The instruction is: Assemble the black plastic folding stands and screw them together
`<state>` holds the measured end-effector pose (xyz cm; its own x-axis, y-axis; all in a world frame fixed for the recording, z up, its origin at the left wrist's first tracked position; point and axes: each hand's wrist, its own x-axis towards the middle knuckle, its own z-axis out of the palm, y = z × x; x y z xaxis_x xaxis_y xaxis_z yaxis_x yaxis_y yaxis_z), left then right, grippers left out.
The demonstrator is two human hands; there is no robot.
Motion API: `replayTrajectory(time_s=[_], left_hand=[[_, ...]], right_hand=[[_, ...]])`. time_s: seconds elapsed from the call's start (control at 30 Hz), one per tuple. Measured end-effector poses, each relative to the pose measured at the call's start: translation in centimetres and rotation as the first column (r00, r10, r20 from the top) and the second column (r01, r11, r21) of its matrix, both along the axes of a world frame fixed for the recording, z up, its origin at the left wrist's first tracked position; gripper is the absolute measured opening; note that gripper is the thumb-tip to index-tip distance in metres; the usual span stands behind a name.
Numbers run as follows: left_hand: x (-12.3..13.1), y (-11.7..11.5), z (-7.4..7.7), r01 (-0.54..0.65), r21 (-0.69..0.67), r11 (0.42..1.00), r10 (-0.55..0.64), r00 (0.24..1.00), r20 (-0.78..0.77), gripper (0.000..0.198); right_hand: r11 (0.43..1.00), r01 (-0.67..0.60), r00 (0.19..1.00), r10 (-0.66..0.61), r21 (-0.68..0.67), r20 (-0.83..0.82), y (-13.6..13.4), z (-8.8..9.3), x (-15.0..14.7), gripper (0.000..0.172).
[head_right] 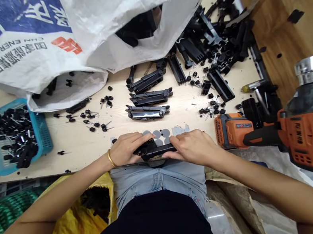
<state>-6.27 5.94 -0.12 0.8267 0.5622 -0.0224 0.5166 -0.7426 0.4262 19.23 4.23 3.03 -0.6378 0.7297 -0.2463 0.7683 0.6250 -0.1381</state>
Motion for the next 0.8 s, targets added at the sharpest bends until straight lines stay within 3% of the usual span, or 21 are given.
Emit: replayTrajectory(time_s=[0.13, 0.23, 0.3, 0.37, 0.43, 0.5, 0.6, 0.73, 0.77, 0.8], left_hand=[[0.1, -0.2, 0.7, -0.134, -0.066, 0.989, 0.130, 0.989, -0.073, 0.055], [-0.4, -1.1, 1.0, -0.041, -0.318, 0.947, 0.103, 0.978, 0.183, 0.050], [-0.4, -2.7, 1.3, 0.028, -0.510, 0.860, 0.207, 0.893, 0.399, 0.048], [0.1, -4.9, 1.6, 0.017, -0.666, 0.746, 0.416, 0.769, 0.486, 0.046], [0.7, -7.2, 1.9, -0.024, -0.753, 0.657, 0.595, 0.630, 0.499, 0.049], [1.2, -8.8, 2.0, -0.067, -0.786, 0.615, 0.687, 0.535, 0.492, 0.052], [1.3, -9.4, 2.1, -0.102, -0.791, 0.603, 0.714, 0.513, 0.477, 0.052], [1.4, -8.7, 2.5, -0.123, -0.761, 0.636, 0.693, 0.524, 0.495, 0.054], [1.6, -8.4, 2.7, -0.138, -0.742, 0.656, 0.688, 0.513, 0.513, 0.055], [1.8, -8.2, 2.9, -0.160, -0.713, 0.683, 0.680, 0.497, 0.539, 0.056]], right_hand=[[0.951, 0.161, 0.983, -0.179, -0.265, -0.047, 0.0, 0.0, -0.7, 0.058], [0.806, 0.130, 0.914, -0.324, -0.578, -0.245, -1.2, 0.4, -1.2, 0.058], [0.660, 0.001, 0.814, -0.437, -0.751, -0.383, -2.3, 1.2, -1.6, 0.059], [0.539, -0.096, 0.702, -0.559, -0.837, -0.441, -3.2, 2.0, -2.1, 0.060], [0.473, -0.139, 0.622, -0.642, -0.870, -0.448, -3.9, 2.3, -2.6, 0.060], [0.443, -0.160, 0.570, -0.688, -0.882, -0.449, -4.3, 1.9, -3.1, 0.061], [0.375, -0.183, 0.482, -0.771, -0.909, -0.415, -5.1, 0.6, -3.6, 0.059], [0.258, -0.245, 0.350, -0.875, -0.935, -0.333, -6.5, -0.5, -4.4, 0.058], [0.268, -0.268, 0.309, -0.886, -0.925, -0.346, -6.7, -0.5, -4.7, 0.058], [0.314, -0.272, 0.244, -0.892, -0.910, -0.381, -6.7, -0.4, -5.0, 0.058]])
